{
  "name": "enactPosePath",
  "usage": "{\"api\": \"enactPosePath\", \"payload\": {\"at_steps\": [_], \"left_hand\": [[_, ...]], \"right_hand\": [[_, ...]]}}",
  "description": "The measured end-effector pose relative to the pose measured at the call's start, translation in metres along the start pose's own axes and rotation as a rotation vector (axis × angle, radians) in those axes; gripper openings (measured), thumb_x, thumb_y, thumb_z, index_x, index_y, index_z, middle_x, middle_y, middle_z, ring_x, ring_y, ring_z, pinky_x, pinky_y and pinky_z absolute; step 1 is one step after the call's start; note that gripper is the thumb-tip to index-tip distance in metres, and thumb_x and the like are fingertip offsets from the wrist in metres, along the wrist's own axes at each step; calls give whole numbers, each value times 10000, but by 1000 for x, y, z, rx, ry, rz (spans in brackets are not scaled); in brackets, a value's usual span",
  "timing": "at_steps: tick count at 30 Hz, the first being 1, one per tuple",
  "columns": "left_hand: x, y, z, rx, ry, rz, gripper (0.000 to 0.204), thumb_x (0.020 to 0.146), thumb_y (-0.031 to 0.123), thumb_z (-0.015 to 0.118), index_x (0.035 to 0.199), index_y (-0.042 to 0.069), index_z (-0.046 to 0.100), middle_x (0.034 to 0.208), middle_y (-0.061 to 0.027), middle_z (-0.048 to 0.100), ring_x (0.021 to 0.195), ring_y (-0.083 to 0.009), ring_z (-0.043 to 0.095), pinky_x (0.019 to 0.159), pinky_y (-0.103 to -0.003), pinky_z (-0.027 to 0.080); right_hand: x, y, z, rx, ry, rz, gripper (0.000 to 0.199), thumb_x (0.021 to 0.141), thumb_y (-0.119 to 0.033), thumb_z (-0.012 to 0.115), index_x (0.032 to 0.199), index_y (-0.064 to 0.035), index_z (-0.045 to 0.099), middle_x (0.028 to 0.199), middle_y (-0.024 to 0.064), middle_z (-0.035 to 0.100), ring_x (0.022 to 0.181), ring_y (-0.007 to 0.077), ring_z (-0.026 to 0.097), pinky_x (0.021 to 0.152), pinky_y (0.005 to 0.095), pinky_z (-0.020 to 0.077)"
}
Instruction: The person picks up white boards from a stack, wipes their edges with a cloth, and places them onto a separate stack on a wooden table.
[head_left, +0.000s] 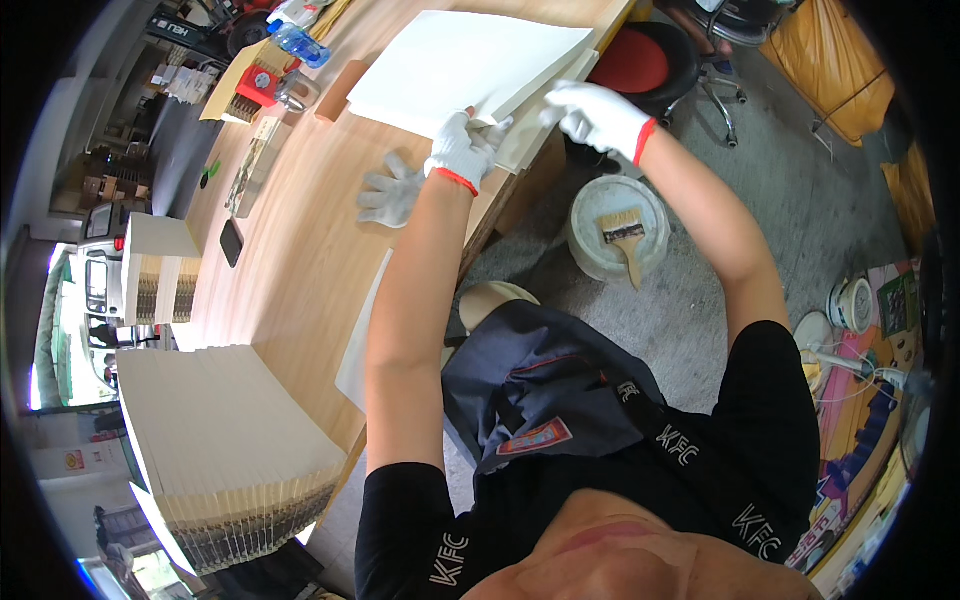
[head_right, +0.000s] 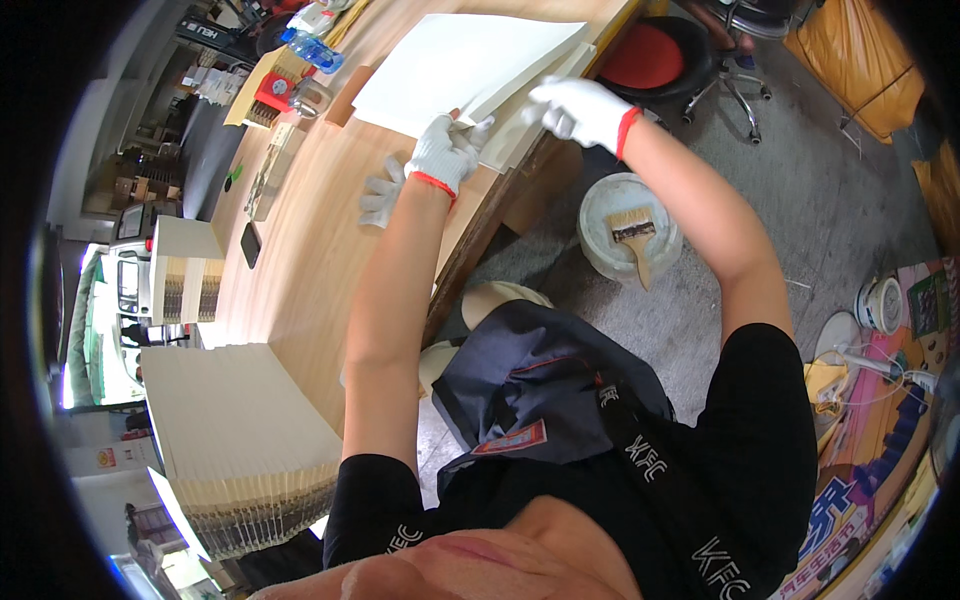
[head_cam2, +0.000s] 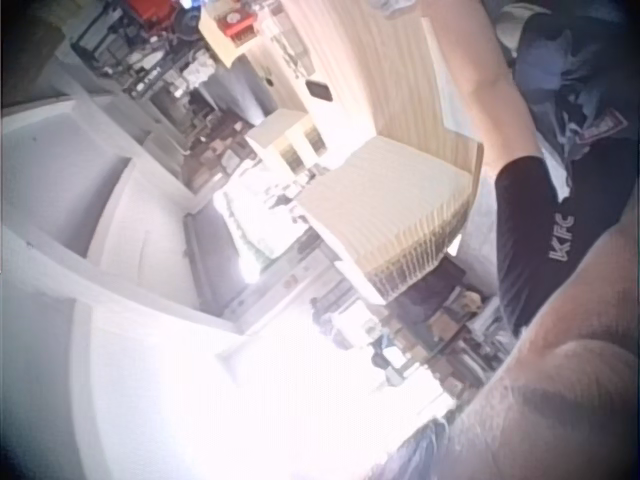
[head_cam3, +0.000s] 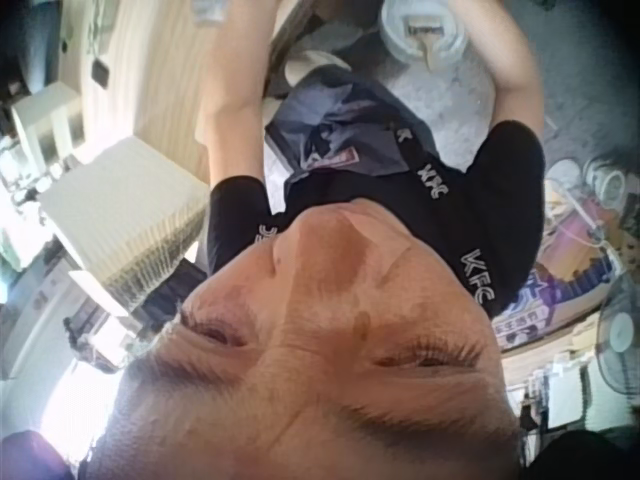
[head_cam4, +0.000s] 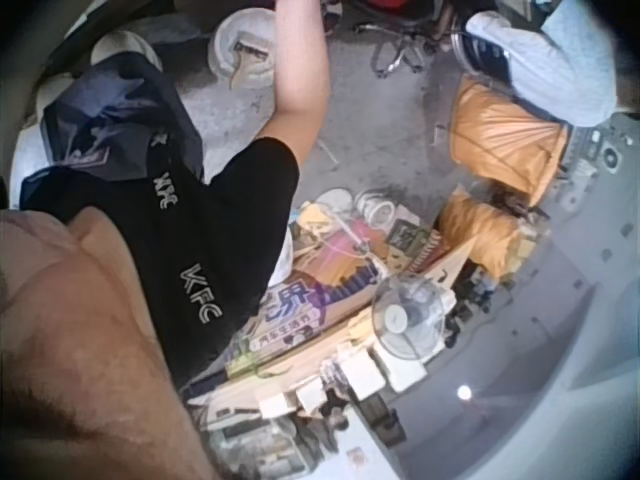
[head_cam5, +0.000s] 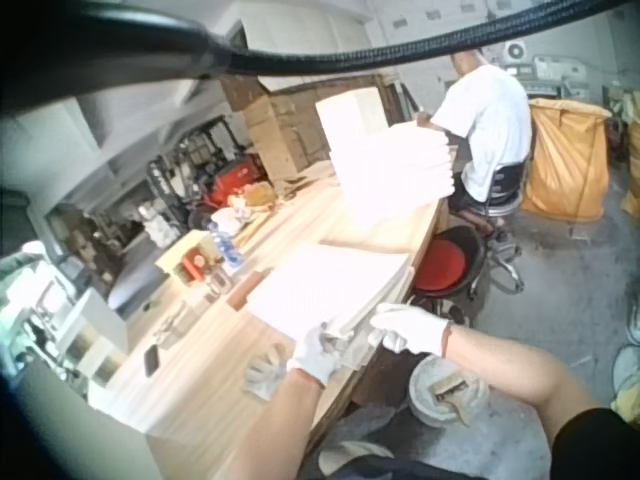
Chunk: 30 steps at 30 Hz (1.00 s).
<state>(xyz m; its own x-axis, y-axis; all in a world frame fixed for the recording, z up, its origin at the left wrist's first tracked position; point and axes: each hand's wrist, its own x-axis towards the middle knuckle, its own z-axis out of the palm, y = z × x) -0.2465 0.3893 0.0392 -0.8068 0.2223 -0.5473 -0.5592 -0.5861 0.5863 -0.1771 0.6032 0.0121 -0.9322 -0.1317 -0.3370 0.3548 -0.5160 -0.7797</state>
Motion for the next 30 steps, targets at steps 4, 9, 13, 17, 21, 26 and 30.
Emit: {"api": "enactPosePath", "payload": {"at_steps": [4,9,13,17,21,26,30], "left_hand": [[-2,32,-17,10,-32,62,190,993,74,460,1163,-8,486,1126,-185,582,936,-299,659,863,-468,627],[-45,122,-82,387,-238,53,270,967,95,436,1205,7,527,1001,-103,664,768,-245,684,809,-391,612],[-112,159,-153,590,-193,309,365,962,117,475,1311,11,501,1228,-144,607,1017,-253,658,857,-391,580],[-204,164,-218,686,121,398,498,955,107,546,1418,-22,416,1321,-156,565,1183,-250,599,966,-388,534],[-241,158,-302,580,99,500,525,966,126,566,1436,-30,392,1345,-153,556,1191,-244,597,988,-343,516],[-239,127,-368,590,323,395,545,981,128,551,1465,-40,363,1357,-151,551,1166,-215,599,946,-307,506],[-240,118,-367,814,463,295,630,926,232,657,1454,2,401,1331,-158,557,1184,-221,569,968,-322,476]], "right_hand": [[43,-36,-46,116,116,-220,425,1065,-254,384,1309,78,485,1252,200,627,1039,238,673,786,302,619],[17,-57,11,-55,204,-49,535,971,-473,580,1313,-62,588,1183,100,657,1038,159,667,701,231,608],[38,-27,61,-388,-23,-42,418,970,-360,617,1296,-98,617,1044,15,698,892,91,667,680,209,574],[42,29,155,-686,-169,-150,467,957,-409,590,1288,-82,623,1133,60,659,984,146,631,779,251,522],[47,88,224,-1191,-302,-381,521,943,-458,562,1280,-66,630,1223,104,620,1076,201,595,877,292,471],[59,139,245,-1851,-124,-984,595,927,-519,527,1270,-47,637,1335,160,571,1191,271,549,1001,344,406],[70,146,239,-1623,-349,-383,657,900,-566,549,1315,-59,596,1345,187,568,1206,297,558,1033,366,390]]}}
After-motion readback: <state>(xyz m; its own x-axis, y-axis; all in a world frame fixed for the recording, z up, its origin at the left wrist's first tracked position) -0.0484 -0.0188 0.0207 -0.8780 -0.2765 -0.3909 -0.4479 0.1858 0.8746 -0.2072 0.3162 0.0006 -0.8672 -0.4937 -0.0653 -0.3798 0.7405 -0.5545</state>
